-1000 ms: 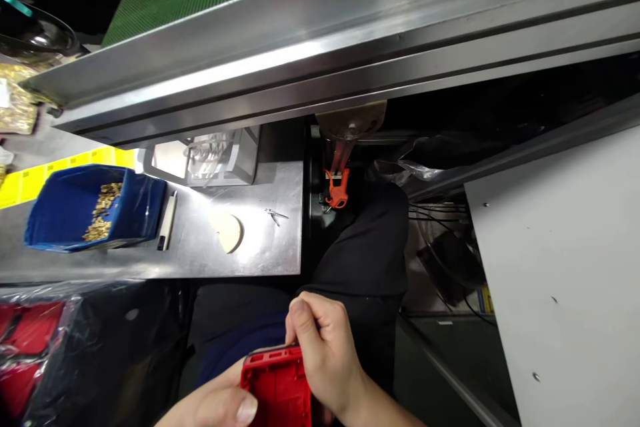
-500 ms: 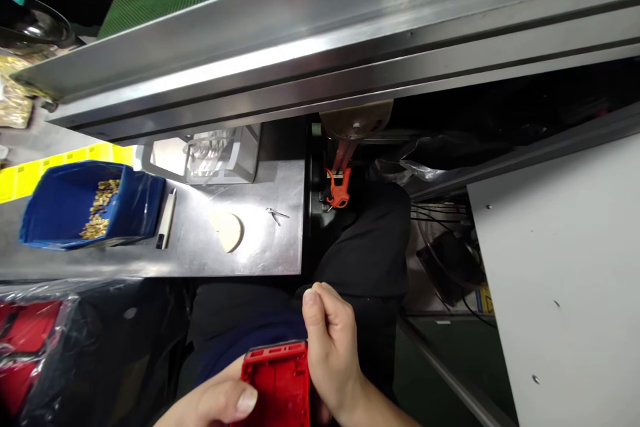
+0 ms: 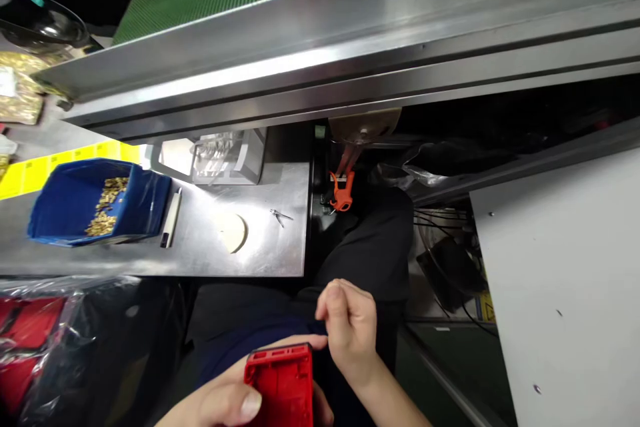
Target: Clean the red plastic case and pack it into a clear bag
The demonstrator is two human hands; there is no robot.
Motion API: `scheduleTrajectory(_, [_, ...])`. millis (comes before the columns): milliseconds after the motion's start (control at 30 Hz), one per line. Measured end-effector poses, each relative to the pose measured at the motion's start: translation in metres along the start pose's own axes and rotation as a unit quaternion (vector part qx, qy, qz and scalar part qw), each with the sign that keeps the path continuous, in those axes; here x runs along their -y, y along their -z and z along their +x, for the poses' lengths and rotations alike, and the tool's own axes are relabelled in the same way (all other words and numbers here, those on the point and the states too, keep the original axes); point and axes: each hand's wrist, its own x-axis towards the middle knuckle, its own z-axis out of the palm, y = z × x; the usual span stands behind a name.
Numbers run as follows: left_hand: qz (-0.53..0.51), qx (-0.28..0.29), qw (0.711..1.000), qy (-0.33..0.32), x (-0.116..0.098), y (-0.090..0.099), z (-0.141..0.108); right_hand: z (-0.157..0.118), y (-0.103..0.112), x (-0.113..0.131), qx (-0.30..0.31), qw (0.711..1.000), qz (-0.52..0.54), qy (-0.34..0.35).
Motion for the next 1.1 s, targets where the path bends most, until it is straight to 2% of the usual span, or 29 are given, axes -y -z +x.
scheduleTrajectory(33, [0.004,-0.002,1.0,-0.001,0.0,-0.001,0.001,0.002,0.0,0.004,0.064,0.998,0.011,-0.017])
scheduleTrajectory(100, [0.013,-0.015,1.0,-0.006,-0.001,-0.001,0.001,0.005,0.001,0.011,0.219,0.974,0.041,-0.029])
scheduleTrajectory(133, [0.014,-0.022,1.0,-0.009,-0.001,-0.001,0.001,0.006,0.003,0.013,0.27,0.961,0.053,-0.023])
scheduleTrajectory(167, [0.011,-0.025,1.0,-0.012,-0.001,0.0,0.0,0.007,0.005,0.013,0.284,0.957,0.058,-0.015])
scheduleTrajectory(200, [0.006,-0.023,1.0,-0.016,0.0,0.002,-0.001,0.01,0.007,0.01,0.266,0.963,0.048,-0.009])
scheduleTrajectory(267, [-0.004,-0.008,1.0,-0.027,0.002,0.005,-0.004,0.022,0.007,-0.001,0.171,0.984,-0.04,-0.009])
scheduleTrajectory(333, [-0.013,0.009,0.998,-0.053,0.004,0.008,-0.005,0.043,-0.002,-0.014,0.113,0.975,-0.192,-0.008])
scheduleTrajectory(400, [-0.024,0.011,0.996,-0.081,0.007,0.008,-0.006,0.072,-0.022,-0.025,0.122,0.94,-0.317,0.014])
scheduleTrajectory(500, [-0.046,-0.015,0.993,-0.106,0.01,0.007,-0.009,0.114,-0.062,-0.035,0.131,0.914,-0.382,0.047])
scheduleTrajectory(567, [-0.038,-0.023,0.992,-0.12,0.01,0.008,-0.014,0.13,-0.081,-0.037,0.14,0.898,-0.415,0.054])
scheduleTrajectory(633, [-0.02,-0.014,0.992,-0.128,0.01,0.009,-0.021,0.134,-0.088,-0.037,0.15,0.885,-0.437,0.053])
scheduleTrajectory(733, [-0.024,-0.011,0.991,-0.132,0.012,0.012,-0.029,0.121,-0.08,-0.035,0.169,0.878,-0.446,0.045])
scheduleTrajectory(933, [-0.033,-0.055,0.99,-0.126,0.017,0.017,-0.031,0.084,-0.046,-0.034,0.253,0.861,-0.441,0.009])
scheduleTrajectory(1000, [-0.029,-0.06,0.991,-0.116,0.017,0.019,-0.03,0.074,-0.032,-0.023,0.251,0.885,-0.391,-0.019])
scheduleTrajectory(1100, [-0.02,-0.066,0.992,-0.102,0.014,0.018,-0.028,0.056,-0.009,0.01,0.234,0.933,-0.266,-0.058])
